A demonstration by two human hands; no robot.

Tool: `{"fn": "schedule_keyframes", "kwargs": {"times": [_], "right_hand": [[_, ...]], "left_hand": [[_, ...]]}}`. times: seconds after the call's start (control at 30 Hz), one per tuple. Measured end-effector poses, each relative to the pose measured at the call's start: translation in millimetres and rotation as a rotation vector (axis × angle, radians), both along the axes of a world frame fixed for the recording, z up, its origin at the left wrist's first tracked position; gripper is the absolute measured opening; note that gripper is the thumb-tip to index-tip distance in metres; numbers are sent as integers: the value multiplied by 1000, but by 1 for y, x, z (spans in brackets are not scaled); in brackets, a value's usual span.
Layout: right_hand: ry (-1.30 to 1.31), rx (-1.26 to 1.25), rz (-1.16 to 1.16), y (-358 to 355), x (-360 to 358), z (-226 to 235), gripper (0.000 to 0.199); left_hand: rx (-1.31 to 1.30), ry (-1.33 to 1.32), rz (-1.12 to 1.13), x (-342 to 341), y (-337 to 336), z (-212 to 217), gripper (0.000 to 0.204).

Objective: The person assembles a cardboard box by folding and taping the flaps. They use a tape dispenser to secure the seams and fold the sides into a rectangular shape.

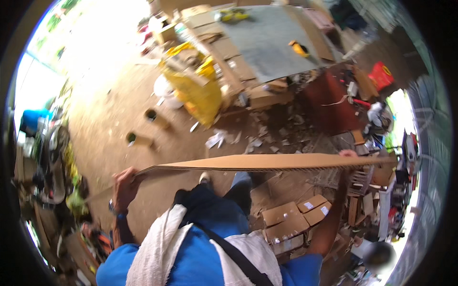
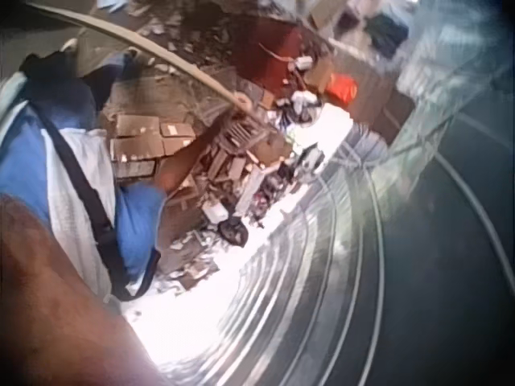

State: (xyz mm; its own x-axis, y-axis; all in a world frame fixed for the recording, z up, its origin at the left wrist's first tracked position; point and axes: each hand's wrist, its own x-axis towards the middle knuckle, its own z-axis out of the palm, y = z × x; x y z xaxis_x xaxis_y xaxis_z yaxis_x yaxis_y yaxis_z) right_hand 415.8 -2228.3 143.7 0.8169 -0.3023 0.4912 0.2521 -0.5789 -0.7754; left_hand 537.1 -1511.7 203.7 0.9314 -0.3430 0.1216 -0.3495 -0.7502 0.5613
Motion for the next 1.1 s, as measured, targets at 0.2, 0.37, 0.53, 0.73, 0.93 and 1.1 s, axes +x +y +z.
{"fn": "schedule_keyframes", "kwargs": {"times": [0.2, 0.37, 0.53, 0.73, 0.93, 1.1], "right_hand": [[-21, 139, -298, -137, 126, -50, 22], [-89, 542, -21, -167, 281, -98, 25], [277, 289, 126, -110, 379, -192, 45], [583, 1162, 818, 10, 464, -252, 59], [351, 1781, 984, -55, 519, -258, 38], [167, 1542, 912, -122, 600, -151, 49]], "left_hand": [[154, -375, 6, 86, -110, 32, 19], [430, -794, 26, 168, -172, 111, 24], [640, -637, 292, 264, -228, 197, 20], [310, -529, 394, 369, -365, 281, 55], [542, -811, 468, 540, -442, 301, 61], [247, -764, 112, 703, -536, 361, 51]]}}
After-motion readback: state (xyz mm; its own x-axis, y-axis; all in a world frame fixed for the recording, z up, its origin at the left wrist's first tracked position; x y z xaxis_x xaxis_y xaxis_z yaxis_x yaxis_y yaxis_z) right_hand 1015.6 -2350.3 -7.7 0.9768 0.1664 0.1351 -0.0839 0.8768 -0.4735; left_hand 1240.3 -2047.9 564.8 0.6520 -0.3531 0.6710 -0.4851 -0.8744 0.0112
